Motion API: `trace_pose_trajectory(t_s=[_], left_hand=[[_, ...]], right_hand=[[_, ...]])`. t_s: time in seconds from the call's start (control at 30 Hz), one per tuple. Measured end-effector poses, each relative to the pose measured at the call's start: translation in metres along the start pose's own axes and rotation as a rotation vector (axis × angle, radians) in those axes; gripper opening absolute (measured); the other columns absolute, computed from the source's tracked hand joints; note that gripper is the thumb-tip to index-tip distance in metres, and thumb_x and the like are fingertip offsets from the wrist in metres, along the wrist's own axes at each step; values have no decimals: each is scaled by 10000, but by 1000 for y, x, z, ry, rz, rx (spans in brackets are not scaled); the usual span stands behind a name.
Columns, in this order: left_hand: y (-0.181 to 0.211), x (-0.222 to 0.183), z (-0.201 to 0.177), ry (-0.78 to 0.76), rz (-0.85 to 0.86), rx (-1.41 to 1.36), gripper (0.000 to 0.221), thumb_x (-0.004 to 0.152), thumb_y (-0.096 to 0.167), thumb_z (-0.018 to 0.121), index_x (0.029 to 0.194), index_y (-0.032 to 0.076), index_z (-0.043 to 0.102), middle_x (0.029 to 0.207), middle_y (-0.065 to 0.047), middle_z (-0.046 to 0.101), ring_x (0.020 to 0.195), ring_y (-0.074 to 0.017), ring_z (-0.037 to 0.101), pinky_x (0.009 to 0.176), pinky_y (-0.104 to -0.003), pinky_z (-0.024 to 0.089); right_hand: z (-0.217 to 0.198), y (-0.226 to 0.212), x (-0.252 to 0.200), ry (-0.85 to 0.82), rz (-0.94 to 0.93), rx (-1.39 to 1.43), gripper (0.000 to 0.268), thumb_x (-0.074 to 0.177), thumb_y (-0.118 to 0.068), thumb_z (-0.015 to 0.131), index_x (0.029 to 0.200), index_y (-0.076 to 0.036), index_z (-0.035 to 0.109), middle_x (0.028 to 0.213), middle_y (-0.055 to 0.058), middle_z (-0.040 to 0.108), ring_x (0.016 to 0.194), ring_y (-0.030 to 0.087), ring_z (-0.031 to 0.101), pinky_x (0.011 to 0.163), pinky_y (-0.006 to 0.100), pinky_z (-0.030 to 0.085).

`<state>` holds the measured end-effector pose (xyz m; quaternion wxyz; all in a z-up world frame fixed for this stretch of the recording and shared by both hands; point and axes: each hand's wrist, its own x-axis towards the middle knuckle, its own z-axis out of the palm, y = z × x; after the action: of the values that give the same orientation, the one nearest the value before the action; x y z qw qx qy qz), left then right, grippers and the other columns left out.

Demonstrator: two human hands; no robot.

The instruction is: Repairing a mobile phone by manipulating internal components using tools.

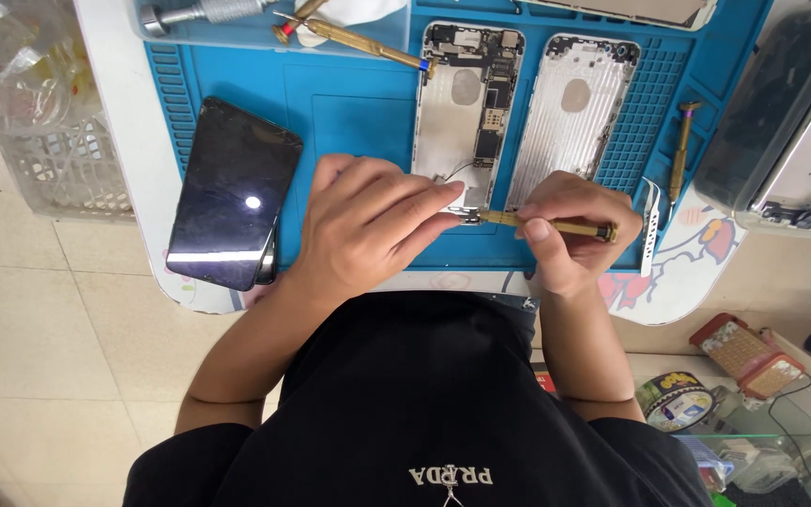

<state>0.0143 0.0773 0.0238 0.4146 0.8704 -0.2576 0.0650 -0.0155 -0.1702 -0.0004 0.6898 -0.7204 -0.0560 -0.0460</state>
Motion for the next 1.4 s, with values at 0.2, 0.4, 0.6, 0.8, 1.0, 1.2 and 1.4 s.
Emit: trace_pose_trajectory(t_s=[0.2,0.4,0.6,0.8,1.0,1.2,1.4], left_hand=[[-3,0,9,42,42,6,277,898,237,914,1123,144,781,996,79,739,894,-129,632,868,-332,378],[-6,-1,13,69,29,-39,214,869,250,920,1028,169,802,941,82,749,852,-116,640,840,-332,363],[-7,-3,12,75,-25,-119,223,834,294,920,987,176,809,890,88,754,823,-109,652,826,-322,358],[-8,-5,13,83,-47,-225,234,799,285,927,970,172,814,877,70,770,814,-104,671,815,-313,360],[-9,-8,15,114,-64,-309,268,756,290,943,958,175,810,856,69,766,800,-96,675,799,-310,353],[-6,-9,15,111,-87,-383,257,746,269,944,939,183,799,876,73,770,823,-96,687,804,-309,347],[-18,-16,8,151,-138,-612,199,797,169,921,939,122,791,856,14,766,823,-128,698,793,-289,434]], right_hand=[[-2,-2,0,2,25,26,145,933,-89,742,909,29,662,813,126,697,599,174,636,600,260,501],[-3,-3,0,-26,32,31,123,924,-75,735,907,24,662,784,125,698,591,171,635,594,256,501],[-2,-1,-2,-36,30,73,116,927,-71,732,908,18,661,816,120,694,590,171,646,594,264,506],[-1,-2,-3,-44,46,125,153,937,-106,754,918,18,667,804,113,685,599,180,664,597,269,529],[-1,0,-3,-70,20,167,210,944,-169,767,929,23,684,766,120,685,595,192,676,588,267,551],[-1,2,-3,-99,-30,183,241,951,-200,775,935,22,684,758,122,691,596,195,683,598,280,562],[-2,6,-6,-39,-10,271,242,945,-194,776,931,20,666,736,124,664,567,182,652,552,265,541]])
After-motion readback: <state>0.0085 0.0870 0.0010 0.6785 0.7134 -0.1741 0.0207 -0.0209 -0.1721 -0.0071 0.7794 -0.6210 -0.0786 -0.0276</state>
